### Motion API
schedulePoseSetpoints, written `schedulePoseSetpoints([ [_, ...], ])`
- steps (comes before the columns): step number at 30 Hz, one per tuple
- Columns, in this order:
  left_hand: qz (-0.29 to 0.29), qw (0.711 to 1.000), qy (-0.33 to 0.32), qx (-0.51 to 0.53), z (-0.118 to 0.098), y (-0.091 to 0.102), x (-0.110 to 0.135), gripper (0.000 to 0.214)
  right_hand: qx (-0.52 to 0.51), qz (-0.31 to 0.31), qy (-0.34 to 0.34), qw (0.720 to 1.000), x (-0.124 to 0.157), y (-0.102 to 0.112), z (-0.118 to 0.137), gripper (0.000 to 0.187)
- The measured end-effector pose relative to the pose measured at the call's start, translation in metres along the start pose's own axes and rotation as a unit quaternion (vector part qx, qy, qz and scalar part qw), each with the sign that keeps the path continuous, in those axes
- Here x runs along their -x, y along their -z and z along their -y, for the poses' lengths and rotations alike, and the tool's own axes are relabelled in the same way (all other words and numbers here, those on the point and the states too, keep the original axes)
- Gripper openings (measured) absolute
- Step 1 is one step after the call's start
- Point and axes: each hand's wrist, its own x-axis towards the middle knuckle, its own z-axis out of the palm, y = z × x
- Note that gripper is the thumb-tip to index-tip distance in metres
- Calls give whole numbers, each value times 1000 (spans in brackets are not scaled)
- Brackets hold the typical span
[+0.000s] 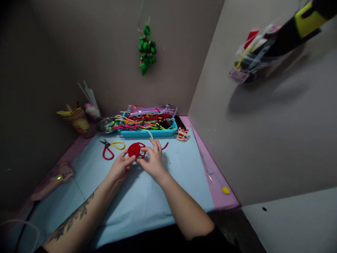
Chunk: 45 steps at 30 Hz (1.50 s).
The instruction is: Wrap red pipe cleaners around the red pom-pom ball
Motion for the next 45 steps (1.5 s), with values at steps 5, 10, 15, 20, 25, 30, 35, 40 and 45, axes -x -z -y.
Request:
schedulePoseSetpoints([
  [5,8,1000,6,-18,0,0,1,88,-91,18,-76,993,-1,-6,-6,8],
  [10,18,999,-7,-36,1,0,4,95,-228,24,-165,959,-2,-13,-12,20],
  [15,19,999,-19,-28,-1,0,6,97,-335,9,-209,919,-3,-16,-15,28],
  [20,4,997,-44,-63,0,-1,7,99,-362,4,-217,907,-1,-18,-11,27],
  [25,-1,994,-65,-90,-1,0,7,89,-397,-17,-196,897,3,-20,-2,24],
  [30,11,992,-76,-98,-6,4,6,91,-387,4,-175,905,3,-16,-5,19],
  [35,35,989,-91,-109,-8,12,0,93,-389,-61,-187,900,-3,-8,-18,25],
  [40,76,984,-97,-130,-6,13,1,89,-336,-29,-167,927,-7,-2,-21,25],
  [45,57,976,-136,-163,-7,12,3,83,-447,25,-217,867,-9,-6,-20,26],
])
